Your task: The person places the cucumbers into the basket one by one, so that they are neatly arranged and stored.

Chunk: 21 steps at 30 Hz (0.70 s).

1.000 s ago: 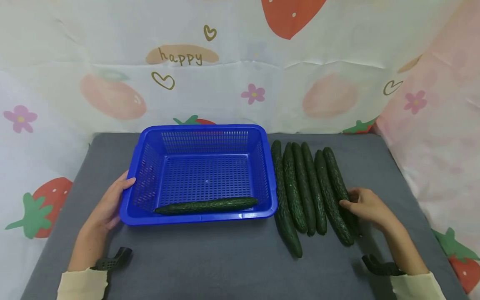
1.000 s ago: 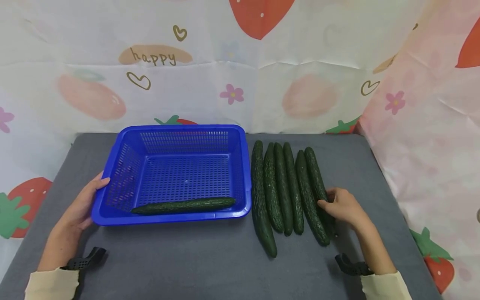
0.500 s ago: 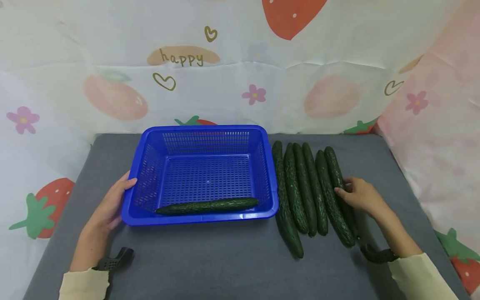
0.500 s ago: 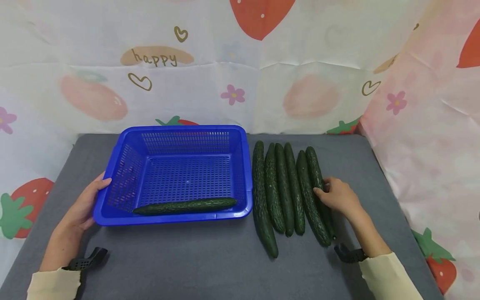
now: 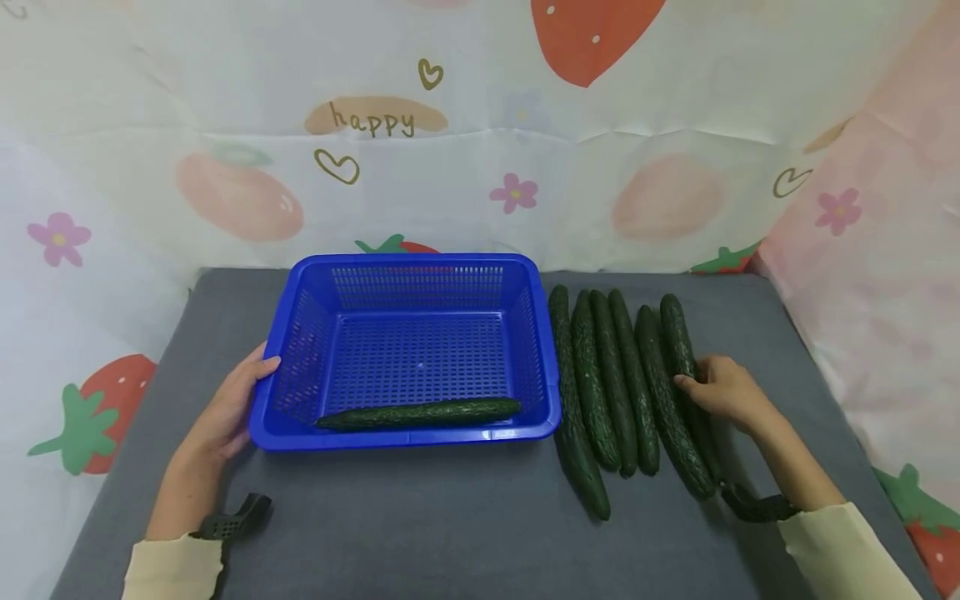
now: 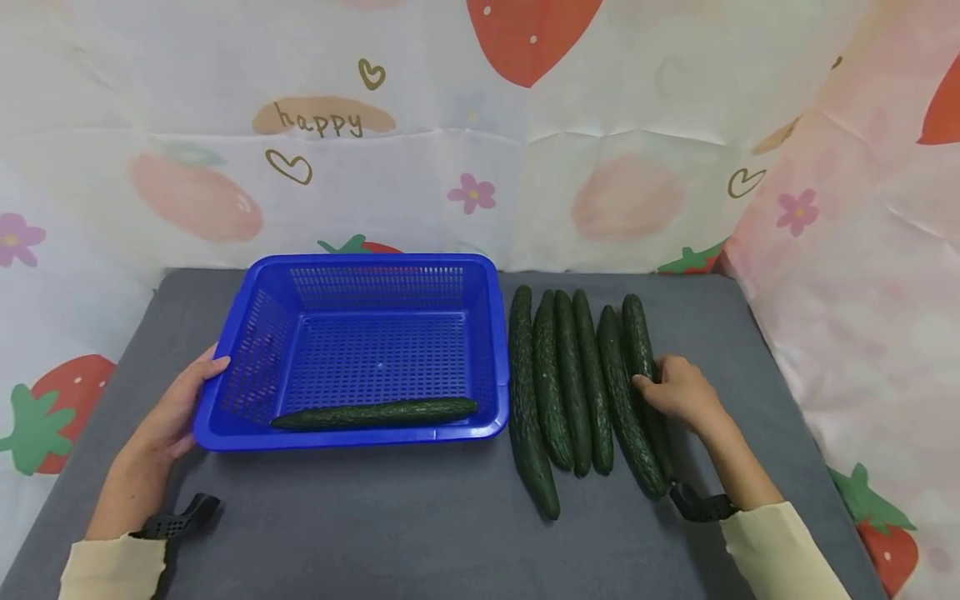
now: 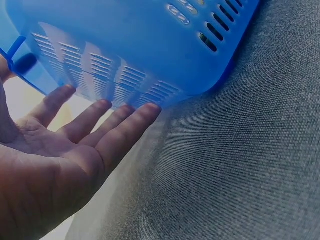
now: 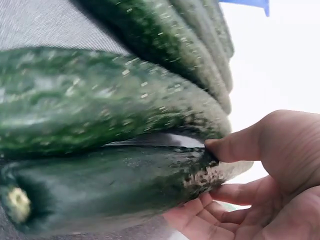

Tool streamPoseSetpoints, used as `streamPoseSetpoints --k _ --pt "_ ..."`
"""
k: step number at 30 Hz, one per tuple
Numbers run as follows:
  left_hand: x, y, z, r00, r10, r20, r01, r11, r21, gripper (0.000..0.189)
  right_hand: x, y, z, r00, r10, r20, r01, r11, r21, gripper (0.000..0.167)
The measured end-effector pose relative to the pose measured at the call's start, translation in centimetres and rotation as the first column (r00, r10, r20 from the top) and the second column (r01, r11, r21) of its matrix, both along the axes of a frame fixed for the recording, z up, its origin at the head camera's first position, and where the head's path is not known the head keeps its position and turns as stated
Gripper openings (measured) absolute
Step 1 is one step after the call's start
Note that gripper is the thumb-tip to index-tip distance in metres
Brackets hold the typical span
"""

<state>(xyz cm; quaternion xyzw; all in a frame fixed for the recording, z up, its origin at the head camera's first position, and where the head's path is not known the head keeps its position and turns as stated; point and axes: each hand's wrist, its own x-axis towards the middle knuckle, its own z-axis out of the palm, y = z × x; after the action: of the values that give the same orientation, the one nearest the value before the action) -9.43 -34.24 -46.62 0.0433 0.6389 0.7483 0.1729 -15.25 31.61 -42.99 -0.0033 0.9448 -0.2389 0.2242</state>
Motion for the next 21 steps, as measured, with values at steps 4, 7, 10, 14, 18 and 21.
streamPoseSetpoints --k 4,7,10,14,18,21 --pt "0.0 0.0 0.0 1.000 0.007 -0.002 -0.007 1.000 0.002 0.062 0.2 -0.1 0.6 1.000 -0.013 -0.021 0.013 1.000 -0.002 0.074" --pt "-0.2 0.0 0.0 1.000 0.009 0.001 -0.009 1.000 0.017 0.061 0.3 -0.4 1.2 0.999 -0.025 -0.044 0.025 1.000 -0.001 0.076" --pt "-0.3 0.1 0.0 1.000 0.012 0.010 -0.012 1.000 0.026 0.060 0.5 -0.7 1.7 0.997 -0.027 -0.065 0.026 1.000 -0.018 0.077" --pt "-0.6 0.3 -0.3 1.000 0.003 0.024 -0.004 0.999 0.033 0.058 0.9 -1.3 2.4 0.995 -0.026 -0.097 0.021 0.998 -0.057 0.076" --pt "-0.5 0.2 -0.5 1.000 -0.001 0.028 0.000 0.999 0.046 0.055 1.2 -2.5 3.4 0.992 -0.022 -0.126 0.012 0.996 -0.084 0.075" --pt "-0.3 -0.1 -0.6 1.000 0.006 0.028 -0.007 0.999 0.052 0.055 1.2 -3.6 4.2 0.985 -0.005 -0.175 -0.009 0.997 -0.077 0.073"
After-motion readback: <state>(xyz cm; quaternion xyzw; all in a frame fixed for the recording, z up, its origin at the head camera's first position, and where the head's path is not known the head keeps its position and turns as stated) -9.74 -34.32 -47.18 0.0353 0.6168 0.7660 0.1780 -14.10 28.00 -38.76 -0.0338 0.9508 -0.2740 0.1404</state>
